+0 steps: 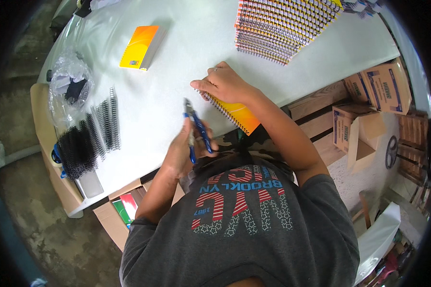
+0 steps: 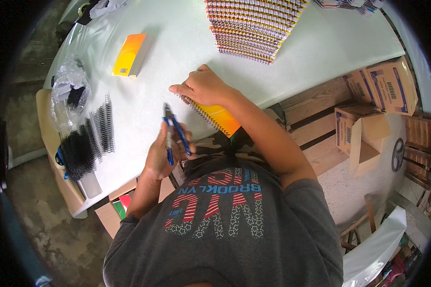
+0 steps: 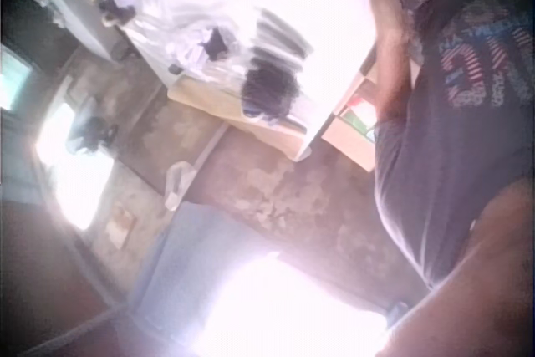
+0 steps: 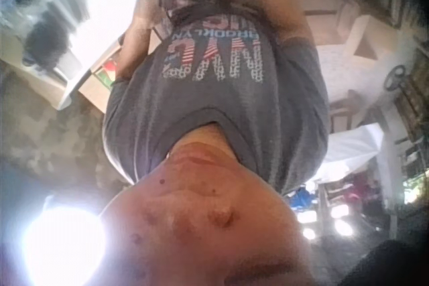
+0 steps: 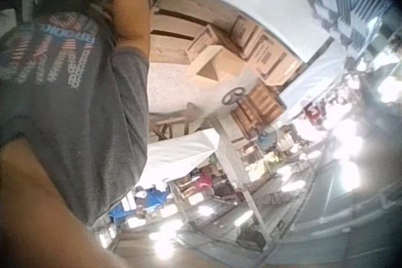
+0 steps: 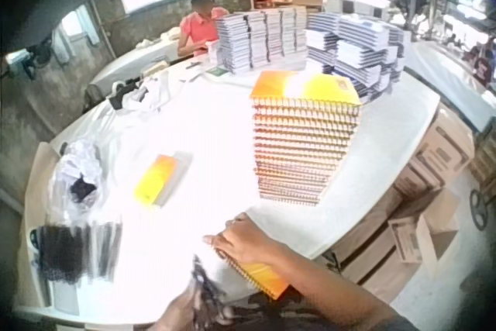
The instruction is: The person inserts a spiral coil into a notebook, trims the excess coil using pliers, and places the notebook onto a stack.
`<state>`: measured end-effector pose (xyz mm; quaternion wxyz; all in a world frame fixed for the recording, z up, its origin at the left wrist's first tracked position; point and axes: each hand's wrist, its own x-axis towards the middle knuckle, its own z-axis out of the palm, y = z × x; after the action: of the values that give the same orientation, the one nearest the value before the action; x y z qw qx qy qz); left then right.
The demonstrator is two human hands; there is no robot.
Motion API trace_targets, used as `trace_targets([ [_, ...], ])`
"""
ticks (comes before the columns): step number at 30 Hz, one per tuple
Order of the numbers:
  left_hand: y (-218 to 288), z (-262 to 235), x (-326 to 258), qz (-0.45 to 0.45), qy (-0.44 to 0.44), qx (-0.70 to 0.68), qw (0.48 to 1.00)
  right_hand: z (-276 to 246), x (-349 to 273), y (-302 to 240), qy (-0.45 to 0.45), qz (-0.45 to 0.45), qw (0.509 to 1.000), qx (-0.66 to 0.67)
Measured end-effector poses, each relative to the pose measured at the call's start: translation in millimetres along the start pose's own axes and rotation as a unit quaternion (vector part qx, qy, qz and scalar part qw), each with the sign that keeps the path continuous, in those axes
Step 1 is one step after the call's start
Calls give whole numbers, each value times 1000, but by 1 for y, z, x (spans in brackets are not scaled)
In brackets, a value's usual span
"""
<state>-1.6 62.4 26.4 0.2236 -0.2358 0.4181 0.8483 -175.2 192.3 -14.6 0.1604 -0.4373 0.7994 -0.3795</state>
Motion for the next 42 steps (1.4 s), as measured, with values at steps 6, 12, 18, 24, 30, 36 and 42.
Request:
trace_targets([
  [6, -1, 10, 14, -80, -117, -94, 985, 1, -4, -1, 7, -5, 1000, 3],
  [12, 7, 11, 17, -113, -111, -126, 979, 8, -3, 8, 33, -14, 999, -25],
  [18, 2, -18, 24, -111, -182, -165, 963, 5, -4, 4, 33, -36, 999, -15],
  [24, 16, 13, 13, -117, -1, -10, 993, 3, -4, 3, 29, -20, 999, 10],
  [30, 30, 3, 10, -23, 49, 499, 865, 5, -7, 4, 57, -35, 997, 40],
  [36, 80, 1, 12, 37, 82, 832, 548, 1, -7, 2, 32, 5, 999, 38],
  [42, 55, 3, 41, 323, 118, 650, 678, 3, -3, 6, 40, -13, 994, 102],
])
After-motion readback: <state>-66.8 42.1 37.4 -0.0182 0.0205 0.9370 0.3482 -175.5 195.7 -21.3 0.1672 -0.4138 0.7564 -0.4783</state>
